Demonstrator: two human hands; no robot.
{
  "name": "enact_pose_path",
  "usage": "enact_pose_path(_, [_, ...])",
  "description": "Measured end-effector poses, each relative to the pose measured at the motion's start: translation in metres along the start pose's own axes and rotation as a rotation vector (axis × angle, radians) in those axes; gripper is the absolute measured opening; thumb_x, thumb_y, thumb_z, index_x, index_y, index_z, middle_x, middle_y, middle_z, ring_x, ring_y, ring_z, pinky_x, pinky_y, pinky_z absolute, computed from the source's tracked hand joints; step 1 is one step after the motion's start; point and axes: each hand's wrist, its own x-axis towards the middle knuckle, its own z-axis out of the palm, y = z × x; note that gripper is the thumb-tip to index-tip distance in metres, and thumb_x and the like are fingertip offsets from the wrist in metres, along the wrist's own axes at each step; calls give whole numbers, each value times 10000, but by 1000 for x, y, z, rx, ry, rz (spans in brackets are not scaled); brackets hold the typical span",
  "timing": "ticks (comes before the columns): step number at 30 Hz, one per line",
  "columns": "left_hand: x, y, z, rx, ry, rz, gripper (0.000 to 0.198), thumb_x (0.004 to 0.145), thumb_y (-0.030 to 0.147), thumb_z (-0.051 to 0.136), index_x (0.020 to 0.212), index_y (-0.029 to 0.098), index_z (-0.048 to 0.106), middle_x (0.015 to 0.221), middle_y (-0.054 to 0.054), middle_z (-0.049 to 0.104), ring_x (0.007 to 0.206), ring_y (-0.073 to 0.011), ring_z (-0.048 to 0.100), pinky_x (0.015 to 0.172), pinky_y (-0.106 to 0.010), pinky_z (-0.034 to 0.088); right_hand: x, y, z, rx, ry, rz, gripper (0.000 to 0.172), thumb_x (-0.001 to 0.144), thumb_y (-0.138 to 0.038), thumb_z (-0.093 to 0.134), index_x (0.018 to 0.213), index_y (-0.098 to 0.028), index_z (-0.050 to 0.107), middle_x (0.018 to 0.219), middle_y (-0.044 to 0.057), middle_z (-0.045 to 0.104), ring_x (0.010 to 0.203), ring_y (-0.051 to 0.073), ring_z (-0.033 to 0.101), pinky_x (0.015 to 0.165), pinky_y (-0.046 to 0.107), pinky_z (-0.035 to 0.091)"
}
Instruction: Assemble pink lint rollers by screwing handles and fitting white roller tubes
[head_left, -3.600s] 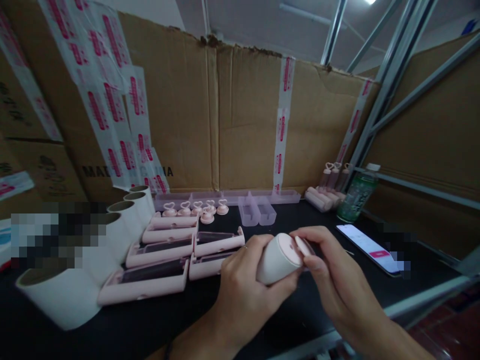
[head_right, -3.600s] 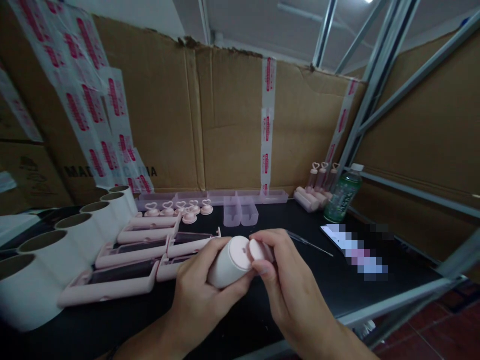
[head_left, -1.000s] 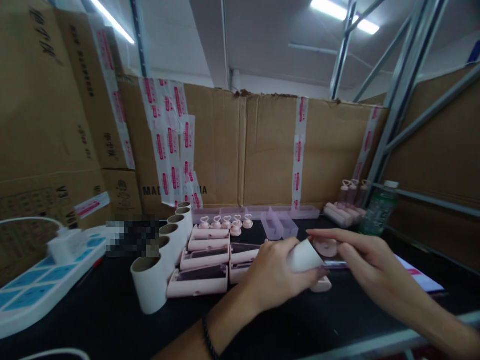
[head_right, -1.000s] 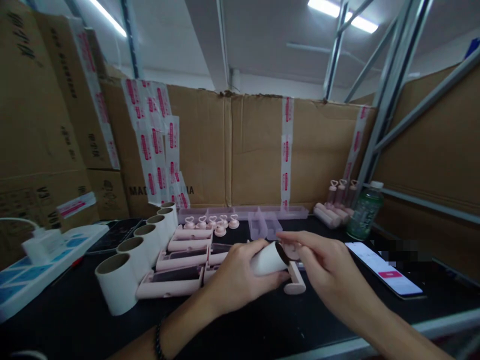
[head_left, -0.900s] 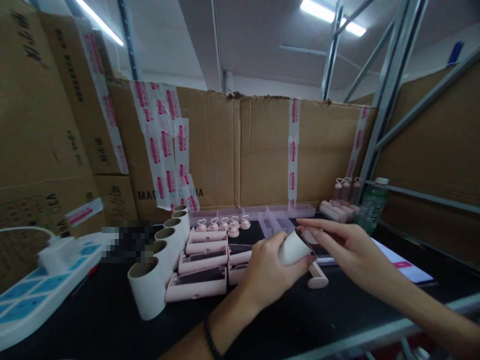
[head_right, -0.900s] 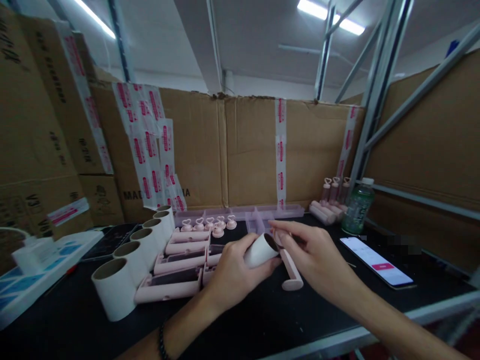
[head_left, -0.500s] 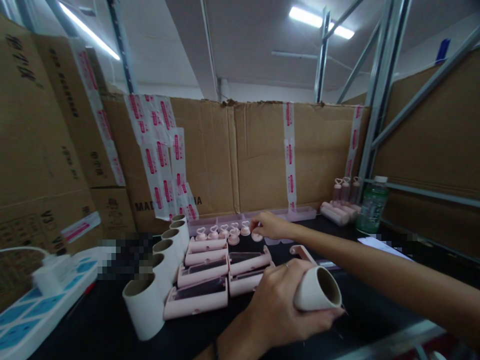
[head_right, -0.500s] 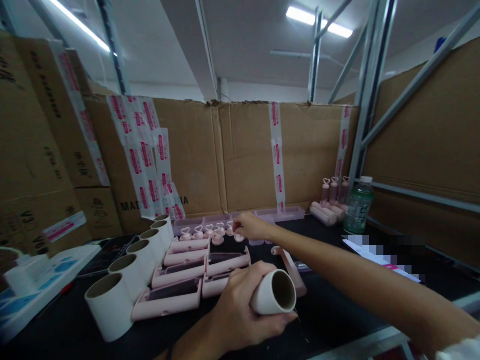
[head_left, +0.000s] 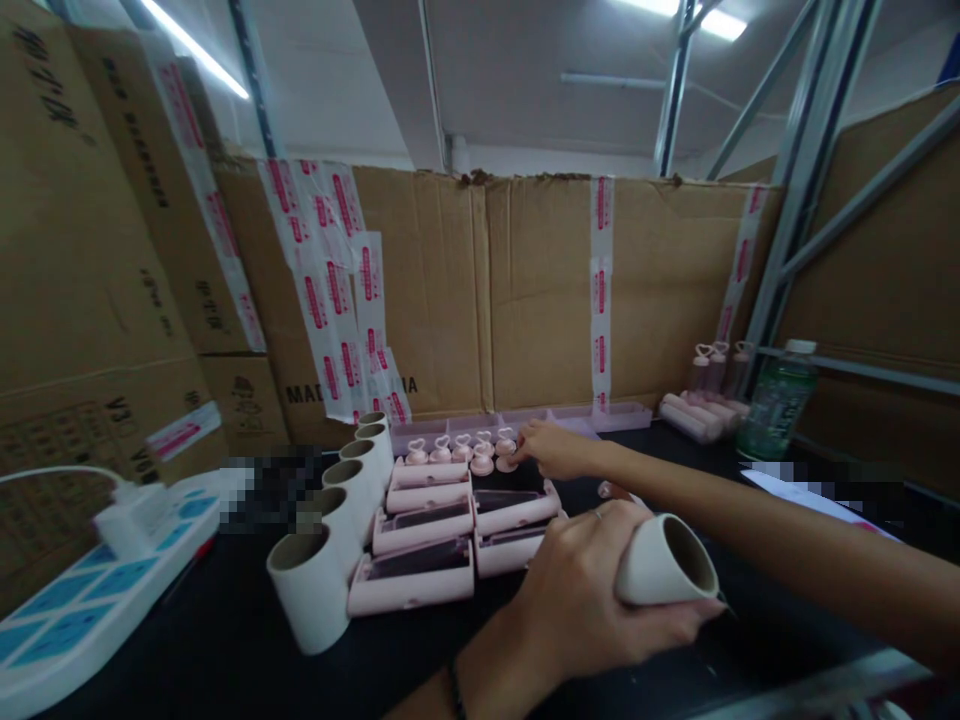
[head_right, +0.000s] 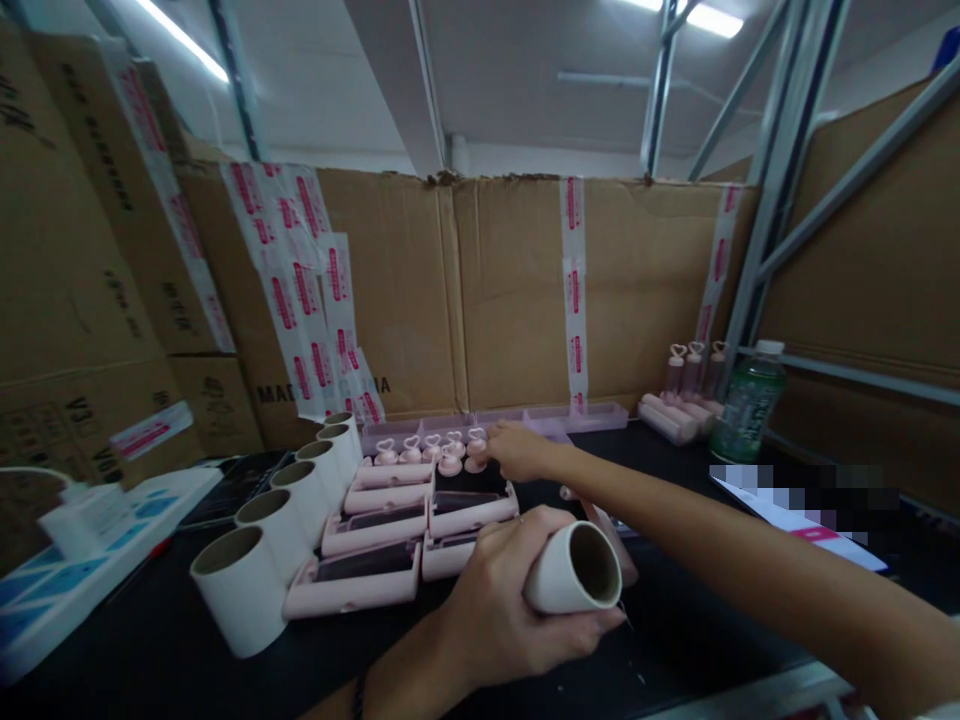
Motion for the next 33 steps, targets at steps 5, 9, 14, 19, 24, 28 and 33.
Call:
enact_pose_path(5, [5,6,-5,-100,81,-78,382,773,395,816,1016,185,609,883,-28,692,762,-195,658,687,-290,480,-7,-8,-14,172,185,76,301,1016,-351,654,1231,-141,631,1248,108,607,1164,270,593,1024,507,508])
enact_pose_path(9, [9,9,-7,-343,334,-188,257,909,406,705,994,216,555,814,25,622,707,-125,579,666,-236,459,-48,-32,-33,494,452,200,282,1035,-383,614,1165,-138,659,1212,108,631,1173,261,594,1056,509,484])
enact_pose_path(14, [13,2,-9,-417,674,-358,427,962,619,563,1171,262,457,1072,-25,592,960,-169,588,898,-286,484,-109,-108,-23,1064,594,386,467,1043,-493,470,1329,-158,627,1211,155,674,951,251,711,818,399,624])
enact_pose_path(19, [22,-5,-16,-512,654,-445,391,984,543,547,1197,231,447,1132,-64,578,1034,-201,584,933,-314,490,-119,-154,6,1323,783,425,516,926,-562,656,1322,-231,658,1299,100,652,1119,269,672,973,395,587])
enact_pose_path(24, [29,-17,-17,-596,613,-425,607,892,300,693,1393,271,352,1210,-53,574,1052,-177,600,945,-298,502,-124,-142,16,1334,976,513,546,896,-546,749,1348,-260,636,1355,78,628,1168,230,648,991,294,564])
enact_pose_path(28, [27,-23,-15,-658,554,-465,569,853,253,740,1349,232,461,1266,-86,577,1119,-203,594,962,-309,515,-136,-136,18,1276,1048,579,590,875,-526,792,1388,-285,629,1371,58,624,1101,196,669,960,235,559])
enact_pose_path(33, [26,-18,-14,-754,501,-496,576,864,285,748,1367,255,468,1214,-86,579,1115,-237,597,821,-299,597,-145,-136,20,1052,1058,645,649,901,-577,732,1463,-301,566,1341,57,646,1095,254,688,1072,397,516])
